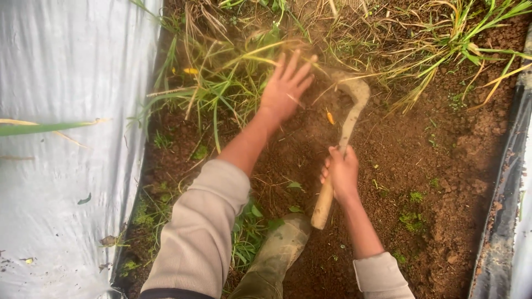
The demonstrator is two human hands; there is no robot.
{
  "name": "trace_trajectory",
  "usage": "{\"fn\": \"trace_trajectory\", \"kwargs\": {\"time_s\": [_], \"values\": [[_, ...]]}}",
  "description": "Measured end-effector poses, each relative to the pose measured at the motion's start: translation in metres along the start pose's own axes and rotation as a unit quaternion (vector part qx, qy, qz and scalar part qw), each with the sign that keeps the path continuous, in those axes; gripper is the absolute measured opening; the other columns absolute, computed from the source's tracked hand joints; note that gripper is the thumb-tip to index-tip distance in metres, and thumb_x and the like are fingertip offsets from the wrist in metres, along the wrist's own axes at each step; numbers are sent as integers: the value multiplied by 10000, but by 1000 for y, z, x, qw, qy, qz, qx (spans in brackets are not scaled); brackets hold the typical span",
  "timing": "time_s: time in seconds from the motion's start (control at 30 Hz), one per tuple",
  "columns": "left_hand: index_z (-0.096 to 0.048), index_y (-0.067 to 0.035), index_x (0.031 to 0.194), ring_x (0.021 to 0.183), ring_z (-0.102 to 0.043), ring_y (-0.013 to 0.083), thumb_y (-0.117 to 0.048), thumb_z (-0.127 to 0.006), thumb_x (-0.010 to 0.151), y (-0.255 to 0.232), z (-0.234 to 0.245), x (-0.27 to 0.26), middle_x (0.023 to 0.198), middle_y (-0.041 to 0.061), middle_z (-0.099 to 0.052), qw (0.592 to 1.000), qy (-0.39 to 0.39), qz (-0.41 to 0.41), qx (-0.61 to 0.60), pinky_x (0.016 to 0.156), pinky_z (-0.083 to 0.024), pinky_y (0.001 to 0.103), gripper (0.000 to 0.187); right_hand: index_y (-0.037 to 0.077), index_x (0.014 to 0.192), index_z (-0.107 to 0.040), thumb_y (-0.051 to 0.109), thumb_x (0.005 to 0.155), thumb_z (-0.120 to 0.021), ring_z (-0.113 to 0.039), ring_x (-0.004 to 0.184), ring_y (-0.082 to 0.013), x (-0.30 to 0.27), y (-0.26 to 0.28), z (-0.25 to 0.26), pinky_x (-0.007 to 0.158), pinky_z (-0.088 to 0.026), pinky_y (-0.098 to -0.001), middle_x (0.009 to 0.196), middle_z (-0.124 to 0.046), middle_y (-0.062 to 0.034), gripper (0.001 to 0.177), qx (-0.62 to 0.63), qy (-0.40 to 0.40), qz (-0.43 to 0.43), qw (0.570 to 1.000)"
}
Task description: The person removes weeds by hand from around plants growing through a plastic mulch sheet. They then use a hoe to loosen the soil and remove weeds from the adjacent bare ground area.
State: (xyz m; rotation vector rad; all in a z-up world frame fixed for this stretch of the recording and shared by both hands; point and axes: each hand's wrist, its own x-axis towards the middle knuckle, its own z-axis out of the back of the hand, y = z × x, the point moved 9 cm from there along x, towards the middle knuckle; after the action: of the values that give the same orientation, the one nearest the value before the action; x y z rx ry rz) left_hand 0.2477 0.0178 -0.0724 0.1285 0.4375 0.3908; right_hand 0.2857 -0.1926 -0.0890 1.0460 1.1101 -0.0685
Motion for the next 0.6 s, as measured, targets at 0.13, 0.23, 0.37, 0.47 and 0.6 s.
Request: {"fn": "trace_trajectory", "kwargs": {"time_s": [0.13, 0.23, 0.37, 0.47, 0.6], "values": [[-167, -204, 1595, 1517, -121, 365, -68, -498, 889, 36, -21, 23, 1674, 116, -78, 995, -5, 79, 61, 1241, -49, 552, 791, 111, 933, -459, 86, 1072, -471, -407, 419, -116, 4, 8, -4, 336, -379, -259, 634, -467, -10, 142, -21, 3, -20, 1000], [-507, -125, 1410, 1238, -612, 301, -82, -535, 956, 82, 11, 7, 1451, 127, -563, 977, -70, 178, 95, 1144, -407, 426, 457, 105, 961, -479, 98, 1103, -454, -425, 421, -106, 10, 20, -10, 340, -395, -232, 635, -484, -4, 144, -51, 18, -12, 998], [-280, -21, 1553, 1440, -379, 329, -186, -509, 990, 118, -20, -5, 1523, 199, -460, 974, -7, 199, 112, 1228, -225, 447, 630, 96, 998, -490, 87, 1101, -453, -441, 433, -99, 14, 54, -28, 345, -407, -221, 663, -492, -1, 110, -91, 24, 18, 995], [-331, 20, 1514, 1086, -560, 209, -199, -569, 976, 135, -27, -10, 1143, 109, -598, 966, -4, 230, 120, 1078, -442, 340, 627, 102, 1003, -492, 97, 1109, -453, -450, 442, -96, 14, 85, -50, 351, -410, -221, 680, -504, 2, 113, -83, 10, 58, 995], [-495, -19, 1298, 965, -515, 188, -163, -529, 981, 142, -41, -7, 1019, 66, -563, 963, 23, 246, 110, 959, -473, 318, 350, 120, 992, -514, 92, 1120, -439, -459, 422, -60, 18, 113, -72, 326, -420, -187, 664, -531, 26, 151, 68, -69, 128, 987]]}}
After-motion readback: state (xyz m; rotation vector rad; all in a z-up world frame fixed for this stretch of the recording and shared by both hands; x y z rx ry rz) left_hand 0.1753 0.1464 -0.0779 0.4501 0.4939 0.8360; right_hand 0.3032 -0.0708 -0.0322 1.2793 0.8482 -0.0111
